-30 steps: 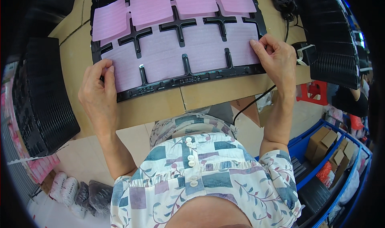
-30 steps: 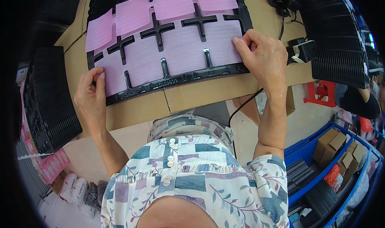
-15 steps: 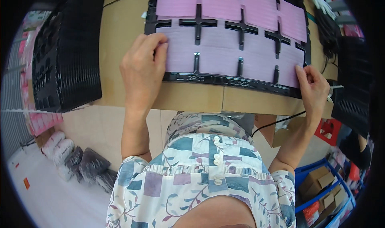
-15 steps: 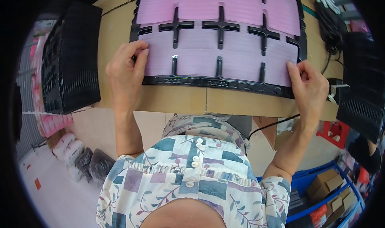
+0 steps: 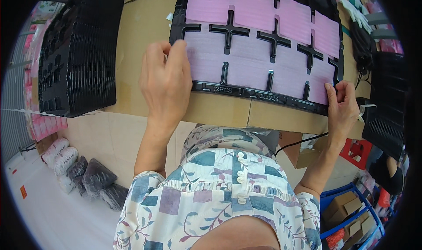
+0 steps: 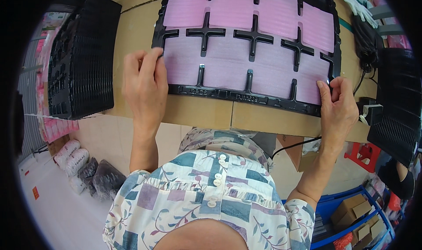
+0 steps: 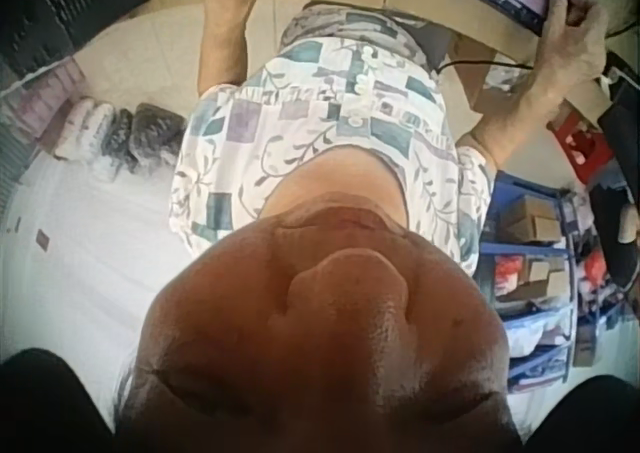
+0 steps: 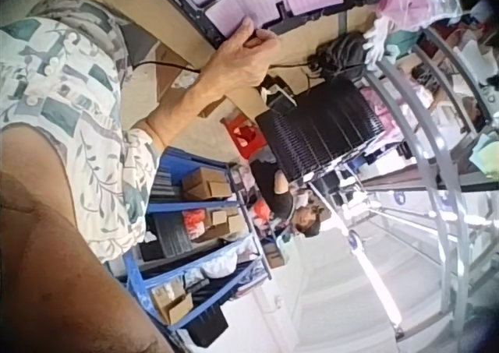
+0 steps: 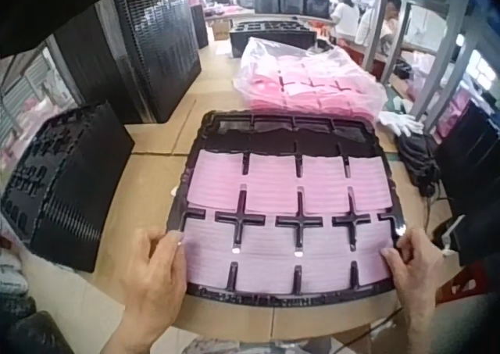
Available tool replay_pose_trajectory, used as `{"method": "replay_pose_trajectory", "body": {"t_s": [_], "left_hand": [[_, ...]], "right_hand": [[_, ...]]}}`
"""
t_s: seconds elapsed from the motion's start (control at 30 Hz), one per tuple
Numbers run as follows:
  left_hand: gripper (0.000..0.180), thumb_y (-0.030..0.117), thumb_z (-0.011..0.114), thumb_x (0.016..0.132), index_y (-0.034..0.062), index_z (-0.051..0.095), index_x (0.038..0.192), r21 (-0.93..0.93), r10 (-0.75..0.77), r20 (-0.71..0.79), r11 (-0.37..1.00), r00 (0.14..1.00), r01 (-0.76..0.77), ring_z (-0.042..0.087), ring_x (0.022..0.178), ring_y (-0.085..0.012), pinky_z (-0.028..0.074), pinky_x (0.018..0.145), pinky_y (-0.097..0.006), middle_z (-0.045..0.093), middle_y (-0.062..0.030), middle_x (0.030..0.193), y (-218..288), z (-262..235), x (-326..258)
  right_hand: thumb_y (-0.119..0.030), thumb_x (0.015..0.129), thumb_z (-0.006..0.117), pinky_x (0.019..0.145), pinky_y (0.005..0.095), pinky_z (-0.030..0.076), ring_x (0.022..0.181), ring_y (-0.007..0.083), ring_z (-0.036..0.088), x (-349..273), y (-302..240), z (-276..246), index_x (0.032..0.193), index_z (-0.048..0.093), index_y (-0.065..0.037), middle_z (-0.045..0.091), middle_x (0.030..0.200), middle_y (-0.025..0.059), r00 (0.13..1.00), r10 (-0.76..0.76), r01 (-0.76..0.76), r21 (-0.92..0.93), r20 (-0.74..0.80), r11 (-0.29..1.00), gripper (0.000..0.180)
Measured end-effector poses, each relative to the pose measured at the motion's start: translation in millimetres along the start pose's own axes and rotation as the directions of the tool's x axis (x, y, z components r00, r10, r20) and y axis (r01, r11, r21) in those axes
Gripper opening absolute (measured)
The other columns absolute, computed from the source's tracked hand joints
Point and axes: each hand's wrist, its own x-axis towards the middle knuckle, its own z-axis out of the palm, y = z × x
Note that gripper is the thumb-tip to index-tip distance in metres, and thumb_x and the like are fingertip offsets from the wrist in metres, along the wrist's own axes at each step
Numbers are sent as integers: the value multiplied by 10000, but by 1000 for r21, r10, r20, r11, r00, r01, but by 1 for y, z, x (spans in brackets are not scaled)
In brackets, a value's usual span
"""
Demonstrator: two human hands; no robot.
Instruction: The person places pink foam inserts into black plastic trays, then applies white adhesive strips to the tray edges. They repeat this process for multiple trays, stacking the completed units on the right side of the table.
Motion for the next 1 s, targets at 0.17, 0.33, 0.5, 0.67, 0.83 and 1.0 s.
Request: {"method": "replay_pose_trajectory", "body": {"t_s": [0.17,0.33,0.5,0.67,0.83,1.0], "left_hand": [[391,247,741,849,3,648,1140,-288,251,174,938,952,-195,603,1076,-334,492,923,-414,620,-145,1218,3,-7,-15],[631,489,713,792,-18,626,1158,-244,279,244,945,929,-220,524,1222,-365,462,998,-438,573,-163,1321,-1,-8,-13],[717,552,707,757,81,598,1287,-192,299,297,949,907,-251,485,1246,-377,441,1017,-461,524,-191,1363,3,-9,-9],[769,479,774,692,217,558,1381,-111,288,407,957,867,-266,462,1233,-394,433,1019,-473,483,-186,1381,13,-14,-7],[814,407,818,642,189,550,1379,-135,298,428,955,853,-265,442,1243,-403,429,1019,-478,467,-178,1395,12,-21,3],[810,392,814,661,114,540,1370,-235,384,394,920,835,-313,456,1248,-363,413,1045,-462,487,-150,1389,38,-18,12]], "right_hand": [[-143,866,740,558,304,424,577,166,498,0,2,1,895,625,-38,546,699,53,991,-133,134,-3,18,991,158],[-127,868,717,635,334,487,710,231,619,-2,-2,-11,939,663,-51,637,830,80,987,-140,148,-120,74,982,117],[-148,840,724,888,409,465,991,261,623,3,11,-26,1089,683,-63,672,1062,81,849,-502,527,-201,165,825,267],[-419,865,656,1080,492,349,1137,272,580,-4,7,-37,1246,636,-56,640,1238,81,791,-522,599,-228,318,768,527],[-634,853,542,1116,511,305,1192,272,555,-9,21,-38,1312,603,-62,620,1289,78,794,-529,587,-153,300,795,736],[-629,843,560,1123,523,292,1224,262,546,-11,14,-30,1294,611,-70,608,1316,72,743,-606,662,-177,283,729,720]]}}
